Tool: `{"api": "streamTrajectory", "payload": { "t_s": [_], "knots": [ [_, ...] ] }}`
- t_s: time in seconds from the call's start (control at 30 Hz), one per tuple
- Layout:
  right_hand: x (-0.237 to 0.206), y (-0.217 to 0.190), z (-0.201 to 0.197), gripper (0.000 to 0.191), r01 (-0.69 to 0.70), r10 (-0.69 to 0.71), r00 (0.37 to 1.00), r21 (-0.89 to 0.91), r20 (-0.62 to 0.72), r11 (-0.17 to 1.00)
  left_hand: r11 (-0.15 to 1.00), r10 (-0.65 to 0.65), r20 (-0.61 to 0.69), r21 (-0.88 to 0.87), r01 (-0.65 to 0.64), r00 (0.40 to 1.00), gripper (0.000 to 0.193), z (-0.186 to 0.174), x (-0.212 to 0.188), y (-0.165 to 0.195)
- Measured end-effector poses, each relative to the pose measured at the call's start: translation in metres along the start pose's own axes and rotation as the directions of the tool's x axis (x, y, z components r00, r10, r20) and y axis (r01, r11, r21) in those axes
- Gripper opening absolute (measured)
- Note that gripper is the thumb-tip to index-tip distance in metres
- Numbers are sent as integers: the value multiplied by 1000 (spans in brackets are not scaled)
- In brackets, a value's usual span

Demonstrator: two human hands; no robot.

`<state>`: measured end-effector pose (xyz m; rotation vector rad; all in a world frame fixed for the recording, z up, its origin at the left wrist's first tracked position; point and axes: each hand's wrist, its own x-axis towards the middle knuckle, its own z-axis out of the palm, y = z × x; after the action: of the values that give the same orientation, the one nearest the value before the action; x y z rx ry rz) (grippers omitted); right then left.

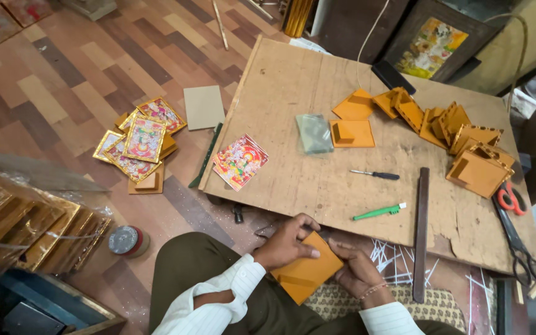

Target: The person sits on the floor at a low workbench assembling small decorative photo frames. They pick up orange cardboard frame blanks, insert a clear glass or plastic sheet, place a colorful printed image inside, and fold or press the frame backing closed, setting finished frames aside.

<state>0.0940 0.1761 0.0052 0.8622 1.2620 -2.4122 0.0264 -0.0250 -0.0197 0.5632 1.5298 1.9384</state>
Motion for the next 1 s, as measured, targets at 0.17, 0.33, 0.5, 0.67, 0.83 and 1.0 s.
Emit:
{"api": "streamTrajectory", "payload": {
  "t_s": [0.17,0.33,0.5,0.67,0.83,1.0],
  "knots": [
    [-23,7,23,29,474,-575,817,-611,37,634,996,-10,-156,-94,-4,988,52,-5,9,-11],
    [-24,10,33,18,498,-643,758,-730,104,469,992,8,-188,-122,-31,982,29,-11,7,-16],
    [-19,12,27,28,447,-559,827,-668,56,595,956,-136,-231,-286,66,963,24,-12,-2,-11],
    [-22,17,36,31,449,-602,798,-676,9,584,766,-250,-243,-642,38,937,19,-13,-1,-8],
    [-22,10,19,22,596,-799,601,-673,13,438,809,-261,-511,-578,-103,819,10,-21,4,0],
    [7,-50,-45,17,686,-690,545,-221,-476,694,624,-400,-645,-712,-323,651,22,-56,7,18]
  ]
}}
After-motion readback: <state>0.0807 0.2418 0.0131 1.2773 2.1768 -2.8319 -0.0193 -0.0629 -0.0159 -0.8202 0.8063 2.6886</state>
